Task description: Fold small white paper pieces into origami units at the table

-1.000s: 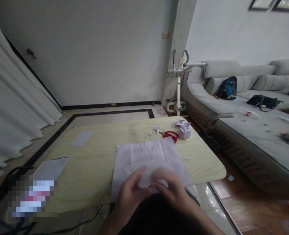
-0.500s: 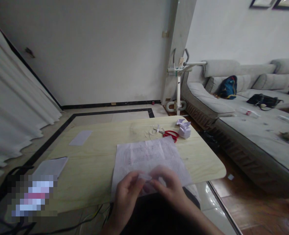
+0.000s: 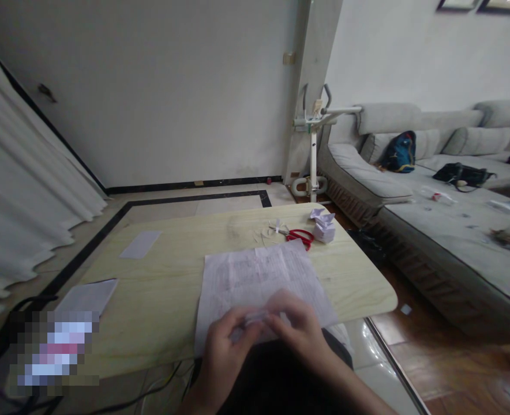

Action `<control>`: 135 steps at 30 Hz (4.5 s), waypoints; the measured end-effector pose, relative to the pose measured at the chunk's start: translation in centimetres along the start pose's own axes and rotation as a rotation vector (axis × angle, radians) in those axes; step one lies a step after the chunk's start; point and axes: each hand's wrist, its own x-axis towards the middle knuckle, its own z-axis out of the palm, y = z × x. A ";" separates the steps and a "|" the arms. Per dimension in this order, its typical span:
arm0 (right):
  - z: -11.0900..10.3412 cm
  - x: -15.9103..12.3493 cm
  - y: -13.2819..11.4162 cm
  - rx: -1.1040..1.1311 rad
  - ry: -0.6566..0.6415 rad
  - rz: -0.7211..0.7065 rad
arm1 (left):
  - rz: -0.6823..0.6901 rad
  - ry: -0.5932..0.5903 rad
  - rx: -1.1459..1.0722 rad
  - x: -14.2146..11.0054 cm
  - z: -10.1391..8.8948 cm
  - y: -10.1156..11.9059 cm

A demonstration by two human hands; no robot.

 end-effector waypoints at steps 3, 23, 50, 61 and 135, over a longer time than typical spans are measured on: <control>0.0 0.1 0.1 0.010 0.017 0.035 | 0.212 0.096 0.206 0.0 0.1 -0.8; 0.3 0.0 0.1 0.045 -0.024 0.245 | 0.656 0.069 0.528 0.1 -0.3 -1.9; 0.7 0.0 0.2 0.256 0.061 0.344 | 0.331 0.072 0.277 0.0 -0.2 -0.6; 0.5 0.0 -0.3 0.012 0.068 0.156 | 0.070 0.022 0.059 -0.1 0.0 0.2; 0.3 -0.5 0.6 0.190 -0.100 0.337 | -0.199 0.064 -0.128 0.3 -0.1 -0.2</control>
